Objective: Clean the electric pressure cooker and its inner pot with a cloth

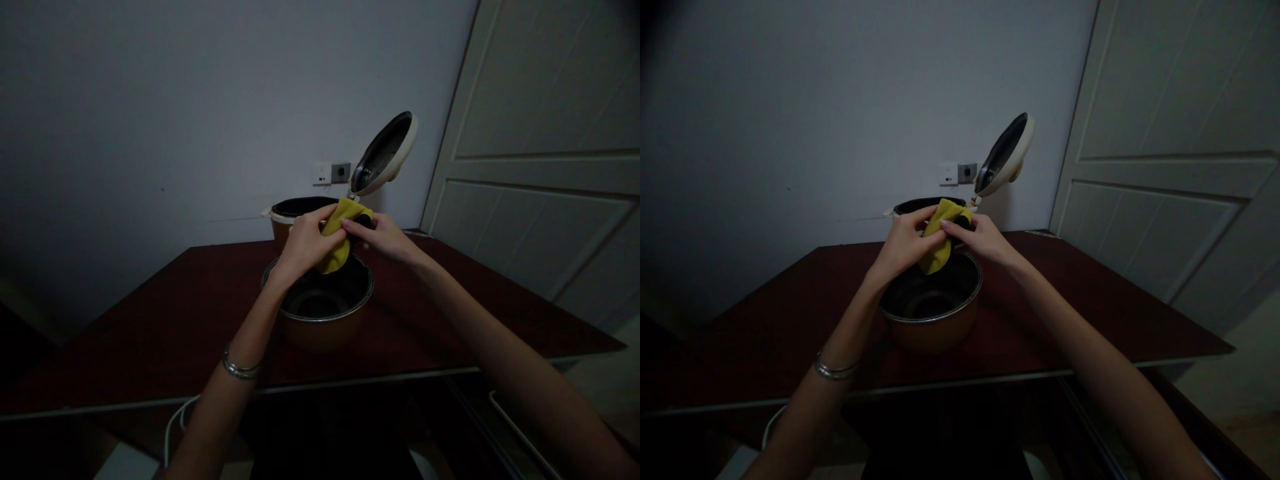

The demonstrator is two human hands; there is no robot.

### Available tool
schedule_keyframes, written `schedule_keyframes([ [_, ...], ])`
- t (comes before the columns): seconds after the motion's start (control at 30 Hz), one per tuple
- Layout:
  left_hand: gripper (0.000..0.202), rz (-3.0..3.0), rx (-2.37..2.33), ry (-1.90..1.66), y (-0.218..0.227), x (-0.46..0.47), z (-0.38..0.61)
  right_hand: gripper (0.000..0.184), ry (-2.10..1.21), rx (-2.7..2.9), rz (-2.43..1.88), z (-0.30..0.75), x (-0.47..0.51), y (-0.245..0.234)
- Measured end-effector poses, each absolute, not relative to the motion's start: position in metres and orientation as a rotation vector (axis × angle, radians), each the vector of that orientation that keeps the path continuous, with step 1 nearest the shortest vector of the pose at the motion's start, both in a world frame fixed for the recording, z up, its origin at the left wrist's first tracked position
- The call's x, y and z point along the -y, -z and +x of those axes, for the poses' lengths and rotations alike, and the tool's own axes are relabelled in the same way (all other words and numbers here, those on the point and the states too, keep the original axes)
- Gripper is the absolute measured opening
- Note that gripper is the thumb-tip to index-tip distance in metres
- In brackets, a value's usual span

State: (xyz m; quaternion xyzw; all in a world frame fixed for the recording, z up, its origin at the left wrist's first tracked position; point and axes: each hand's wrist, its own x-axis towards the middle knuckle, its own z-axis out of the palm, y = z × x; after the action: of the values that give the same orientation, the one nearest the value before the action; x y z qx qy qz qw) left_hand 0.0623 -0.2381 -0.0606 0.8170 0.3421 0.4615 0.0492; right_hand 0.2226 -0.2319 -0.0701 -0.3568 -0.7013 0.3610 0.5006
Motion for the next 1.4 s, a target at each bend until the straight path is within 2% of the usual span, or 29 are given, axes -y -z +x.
schedule_keyframes([
  [0.17, 0.052, 2.448, -1.011, -1.504, 0.066, 0.261, 0.038, 0.035, -0.724, 1.72, -0.878, 0.239, 0.249, 0.06],
  [0.27, 0.034, 2.443, -1.132, -1.511, 0.076, 0.279, 0.022, 0.036, -0.704, 1.541, -0.884, 0.262, 0.25, 0.058],
  [0.37, 0.023, 2.565, -1.244, -1.339, 0.093, 0.296, 0.016, 0.038, -0.673, 1.328, -0.906, 0.288, 0.243, 0.061],
  [0.47, 0.027, 2.731, -1.302, -1.098, 0.114, 0.308, 0.022, 0.04, -0.653, 1.166, -0.973, 0.305, 0.234, 0.075],
  [0.67, 0.054, 2.961, -1.511, -0.788, 0.143, 0.312, 0.038, 0.046, -0.687, 1.155, -1.095, 0.306, 0.214, 0.121],
  [0.87, 0.047, 3.17, -1.558, -0.594, 0.154, 0.307, 0.039, 0.055, -0.663, 1.067, -1.159, 0.3, 0.198, 0.151],
  [1.13, 0.048, 3.26, -1.442, -1.054, 0.152, 0.297, 0.025, 0.052, -0.734, 1.185, -1.138, 0.295, 0.184, 0.155],
  [1.4, 0.048, 2.439, -1.521, -1.577, 0.125, 0.308, -0.02, 0.041, -0.559, 1.379, -0.95, 0.276, 0.177, 0.112],
])
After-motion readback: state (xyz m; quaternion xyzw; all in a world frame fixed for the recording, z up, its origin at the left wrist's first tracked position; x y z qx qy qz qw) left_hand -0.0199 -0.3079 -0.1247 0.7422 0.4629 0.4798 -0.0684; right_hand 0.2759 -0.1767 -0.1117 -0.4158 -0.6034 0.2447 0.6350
